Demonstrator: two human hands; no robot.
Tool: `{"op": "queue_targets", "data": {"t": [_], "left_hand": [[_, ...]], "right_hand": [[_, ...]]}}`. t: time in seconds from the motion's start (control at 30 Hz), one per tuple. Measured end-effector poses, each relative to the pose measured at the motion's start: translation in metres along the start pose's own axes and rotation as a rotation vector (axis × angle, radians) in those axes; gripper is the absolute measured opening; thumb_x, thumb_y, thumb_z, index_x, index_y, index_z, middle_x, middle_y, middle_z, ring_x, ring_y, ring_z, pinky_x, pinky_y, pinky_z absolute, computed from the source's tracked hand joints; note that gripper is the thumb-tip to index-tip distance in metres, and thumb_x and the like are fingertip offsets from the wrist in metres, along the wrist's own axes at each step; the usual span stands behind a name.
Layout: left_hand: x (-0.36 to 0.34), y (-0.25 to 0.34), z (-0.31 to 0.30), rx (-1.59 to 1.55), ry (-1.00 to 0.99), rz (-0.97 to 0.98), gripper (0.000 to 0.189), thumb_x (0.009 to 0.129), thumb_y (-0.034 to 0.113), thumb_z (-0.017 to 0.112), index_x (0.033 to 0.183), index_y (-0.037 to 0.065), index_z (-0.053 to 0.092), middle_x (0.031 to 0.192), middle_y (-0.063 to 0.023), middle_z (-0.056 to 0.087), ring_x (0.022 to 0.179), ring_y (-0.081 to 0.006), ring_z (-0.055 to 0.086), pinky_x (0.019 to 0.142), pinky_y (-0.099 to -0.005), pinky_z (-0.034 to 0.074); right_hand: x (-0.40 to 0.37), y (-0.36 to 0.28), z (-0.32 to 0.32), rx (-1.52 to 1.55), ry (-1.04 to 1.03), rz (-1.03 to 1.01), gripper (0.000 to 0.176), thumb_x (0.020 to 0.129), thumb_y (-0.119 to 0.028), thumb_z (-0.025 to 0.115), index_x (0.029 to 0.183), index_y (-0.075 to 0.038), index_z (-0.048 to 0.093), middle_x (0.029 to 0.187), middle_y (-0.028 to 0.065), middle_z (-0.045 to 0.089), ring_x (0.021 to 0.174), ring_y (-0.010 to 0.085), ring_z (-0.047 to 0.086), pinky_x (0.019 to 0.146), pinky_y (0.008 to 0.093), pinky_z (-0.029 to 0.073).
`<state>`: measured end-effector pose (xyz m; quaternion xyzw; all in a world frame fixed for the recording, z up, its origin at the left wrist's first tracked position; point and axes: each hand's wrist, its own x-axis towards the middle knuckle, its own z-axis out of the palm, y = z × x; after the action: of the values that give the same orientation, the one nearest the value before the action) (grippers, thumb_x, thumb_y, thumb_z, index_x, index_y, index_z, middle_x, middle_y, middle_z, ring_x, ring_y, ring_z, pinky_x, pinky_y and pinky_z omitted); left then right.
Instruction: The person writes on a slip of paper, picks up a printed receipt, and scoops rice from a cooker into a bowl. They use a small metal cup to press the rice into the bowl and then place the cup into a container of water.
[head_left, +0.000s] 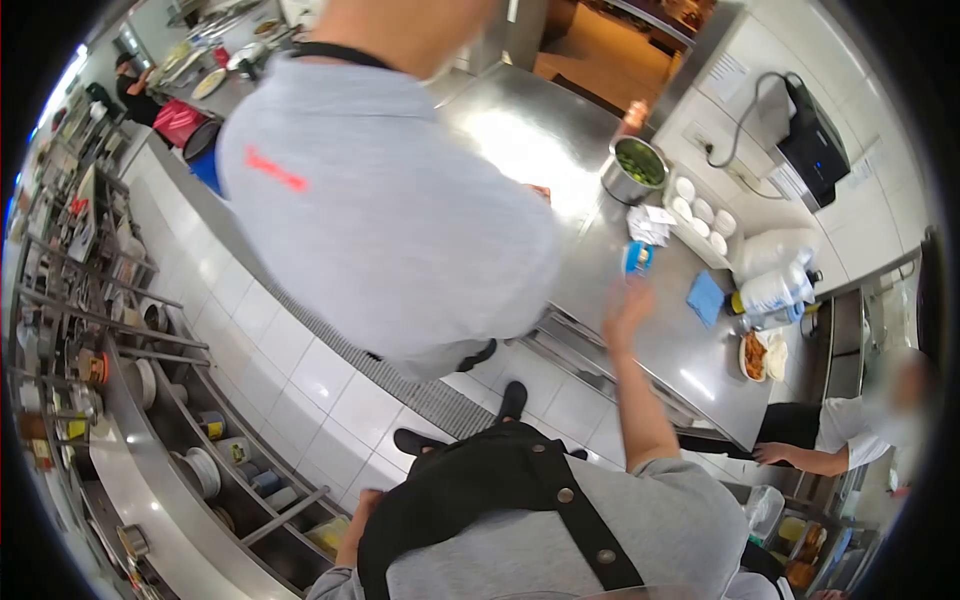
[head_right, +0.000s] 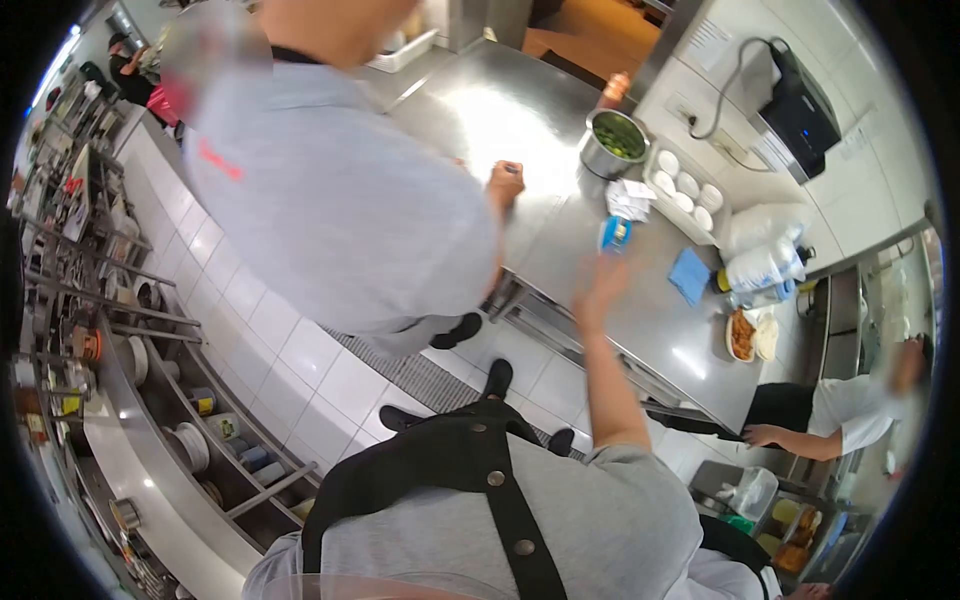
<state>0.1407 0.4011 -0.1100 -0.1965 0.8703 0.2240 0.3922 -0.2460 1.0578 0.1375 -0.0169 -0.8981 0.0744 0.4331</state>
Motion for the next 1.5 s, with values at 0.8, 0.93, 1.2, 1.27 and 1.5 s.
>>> {"op": "queue_targets", "data": {"t": [0.8, 0.93, 1.2, 1.27, 1.5], "left_hand": [[0.143, -0.171, -0.268, -0.694, 0.297, -0.070, 0.040, 0.080, 0.028, 0.078, 0.113, 0.006, 0.071, 0.090, -0.0171, 0.074, 0.076, -0.0265, 0.074, 0.079, -0.0369, 0.057], [0.171, -0.239, -0.290, -0.974, 0.197, -0.043, 0.037, 0.083, 0.030, 0.073, 0.110, 0.006, 0.071, 0.088, -0.0193, 0.073, 0.078, -0.0289, 0.072, 0.079, -0.0394, 0.056], [0.101, -0.348, -0.343, -0.821, 0.174, -0.700, 0.037, 0.081, 0.043, 0.069, 0.088, 0.007, 0.074, 0.092, -0.0159, 0.071, 0.087, -0.0347, 0.068, 0.080, -0.0437, 0.053], [0.110, -0.361, -0.368, -0.938, 0.229, -0.709, 0.035, 0.081, 0.041, 0.070, 0.088, 0.007, 0.073, 0.089, -0.0156, 0.070, 0.084, -0.0337, 0.067, 0.076, -0.0434, 0.052], [0.181, -0.392, -0.449, -1.144, 0.274, -0.652, 0.028, 0.083, 0.032, 0.072, 0.085, 0.004, 0.070, 0.078, -0.0144, 0.066, 0.071, -0.0305, 0.065, 0.064, -0.0426, 0.050]], "right_hand": [[-0.283, -0.498, 0.220, 0.321, -1.754, -0.362, 0.027, 0.079, -0.031, 0.067, 0.093, -0.009, 0.077, 0.096, 0.0184, 0.072, 0.092, 0.0376, 0.069, 0.084, 0.0462, 0.055], [-0.278, -0.564, 0.333, 0.364, -1.748, -0.373, 0.021, 0.075, -0.025, 0.070, 0.087, -0.009, 0.077, 0.088, 0.0182, 0.072, 0.085, 0.0337, 0.071, 0.079, 0.0441, 0.056], [-0.091, -0.767, 0.517, 0.311, -1.568, -0.242, 0.029, 0.083, -0.029, 0.070, 0.103, -0.008, 0.074, 0.111, 0.0155, 0.070, 0.111, 0.0361, 0.064, 0.104, 0.0601, 0.039], [-0.050, -0.824, 0.526, 0.379, -1.573, 0.004, 0.027, 0.084, -0.025, 0.066, 0.103, -0.007, 0.073, 0.114, 0.0147, 0.070, 0.114, 0.0374, 0.063, 0.103, 0.0691, 0.035], [-0.024, -0.960, 0.597, 0.011, -1.652, -0.552, 0.034, 0.080, -0.023, 0.064, 0.110, -0.008, 0.073, 0.114, 0.0155, 0.071, 0.114, 0.0431, 0.061, 0.095, 0.0737, 0.038]]}}
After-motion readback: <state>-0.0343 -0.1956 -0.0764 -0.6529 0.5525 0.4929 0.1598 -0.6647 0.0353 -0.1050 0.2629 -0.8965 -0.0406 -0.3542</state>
